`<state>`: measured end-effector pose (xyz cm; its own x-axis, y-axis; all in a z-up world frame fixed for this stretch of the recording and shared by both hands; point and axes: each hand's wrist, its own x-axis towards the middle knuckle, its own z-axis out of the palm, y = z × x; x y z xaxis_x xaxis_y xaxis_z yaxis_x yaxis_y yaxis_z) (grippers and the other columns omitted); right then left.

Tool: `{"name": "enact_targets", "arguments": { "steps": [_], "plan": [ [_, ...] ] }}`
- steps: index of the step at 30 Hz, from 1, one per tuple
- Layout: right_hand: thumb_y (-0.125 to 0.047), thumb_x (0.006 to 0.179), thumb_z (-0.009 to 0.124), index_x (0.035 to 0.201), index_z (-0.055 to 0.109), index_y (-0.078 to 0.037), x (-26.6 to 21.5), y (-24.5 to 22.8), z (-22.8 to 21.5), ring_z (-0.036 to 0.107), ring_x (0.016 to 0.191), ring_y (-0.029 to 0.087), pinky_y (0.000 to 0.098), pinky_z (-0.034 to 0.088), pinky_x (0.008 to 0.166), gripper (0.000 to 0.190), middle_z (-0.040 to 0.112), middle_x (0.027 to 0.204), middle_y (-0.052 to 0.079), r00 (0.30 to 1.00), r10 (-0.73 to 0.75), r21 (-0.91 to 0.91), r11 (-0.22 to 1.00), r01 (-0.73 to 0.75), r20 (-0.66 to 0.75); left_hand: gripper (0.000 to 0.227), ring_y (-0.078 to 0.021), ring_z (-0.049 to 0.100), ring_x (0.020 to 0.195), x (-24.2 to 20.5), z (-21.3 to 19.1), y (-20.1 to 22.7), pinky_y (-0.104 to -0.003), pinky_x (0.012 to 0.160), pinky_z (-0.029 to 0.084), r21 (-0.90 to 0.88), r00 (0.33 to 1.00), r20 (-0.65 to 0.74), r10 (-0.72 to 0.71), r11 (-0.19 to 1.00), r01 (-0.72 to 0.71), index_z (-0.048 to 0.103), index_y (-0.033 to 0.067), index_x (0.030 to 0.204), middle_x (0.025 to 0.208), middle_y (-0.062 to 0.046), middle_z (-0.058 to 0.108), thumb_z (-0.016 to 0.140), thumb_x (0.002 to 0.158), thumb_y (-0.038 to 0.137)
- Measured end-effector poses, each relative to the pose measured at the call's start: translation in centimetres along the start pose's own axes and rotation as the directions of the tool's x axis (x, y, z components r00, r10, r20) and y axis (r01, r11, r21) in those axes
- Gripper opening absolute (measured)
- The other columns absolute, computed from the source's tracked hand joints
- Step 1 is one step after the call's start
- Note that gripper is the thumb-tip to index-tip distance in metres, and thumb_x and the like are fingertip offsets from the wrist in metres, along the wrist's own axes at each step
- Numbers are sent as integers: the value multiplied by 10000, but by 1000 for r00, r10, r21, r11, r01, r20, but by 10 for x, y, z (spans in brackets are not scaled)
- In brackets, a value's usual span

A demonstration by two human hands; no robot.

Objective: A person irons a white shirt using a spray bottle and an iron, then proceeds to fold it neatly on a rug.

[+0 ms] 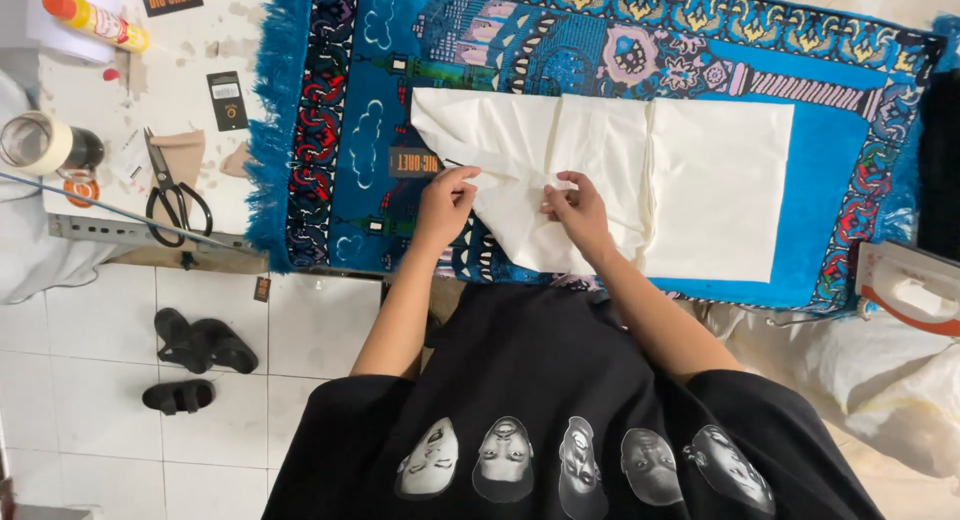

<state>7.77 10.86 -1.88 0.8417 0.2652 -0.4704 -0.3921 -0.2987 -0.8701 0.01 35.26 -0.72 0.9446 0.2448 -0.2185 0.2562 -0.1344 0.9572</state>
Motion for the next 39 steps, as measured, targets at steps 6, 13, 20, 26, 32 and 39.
{"name": "enact_targets", "arguments": {
  "steps": [6,13,20,26,32,39],
  "plan": [
    [-71,914,730,1372,494,-52,17,8,2,699,765,191,283,649,703,516,686,887,100,992,-23,-20,1000,21,-122,437,-332,659,1168,14,-17,29,-432,936,610,341,996,78,45,938,-69,655,89,1340,1376,-133,589,706,913,12],
    [-53,938,712,1306,558,-79,61,2,-38,641,670,102,196,593,605,400,685,860,23,952,-36,92,993,67,-305,369,-357,657,1074,14,6,43,-441,881,621,336,971,-52,233,920,-202,606,45,1290,1283,-140,544,717,939,57],
    [-64,948,695,1300,565,-87,92,6,-55,656,658,101,194,611,577,376,708,872,34,942,-14,84,995,45,-336,236,-260,706,829,-6,54,-19,-341,661,624,301,979,42,201,932,-205,697,128,1121,949,-50,646,746,890,136],
    [-86,948,703,1291,569,-98,97,15,-54,665,656,99,194,610,580,369,716,897,28,941,41,121,993,0,-335,292,-259,721,857,-33,70,-5,-353,704,643,241,946,313,86,956,-166,698,154,1195,922,-66,678,693,904,139],
    [-83,953,710,1290,587,-106,97,21,-52,681,696,128,246,637,601,359,712,900,17,939,76,148,989,-27,-336,371,-298,722,986,-42,68,14,-426,826,618,307,878,479,-8,938,-159,672,215,1346,1070,-92,724,601,982,205],
    [-101,967,689,1264,594,-96,69,-1,-39,647,689,105,225,613,608,312,695,897,5,940,22,132,991,25,-340,237,-203,721,811,-47,81,-7,-309,672,605,187,959,237,156,961,-203,758,179,1123,918,-19,718,707,895,214]
  ]
}}
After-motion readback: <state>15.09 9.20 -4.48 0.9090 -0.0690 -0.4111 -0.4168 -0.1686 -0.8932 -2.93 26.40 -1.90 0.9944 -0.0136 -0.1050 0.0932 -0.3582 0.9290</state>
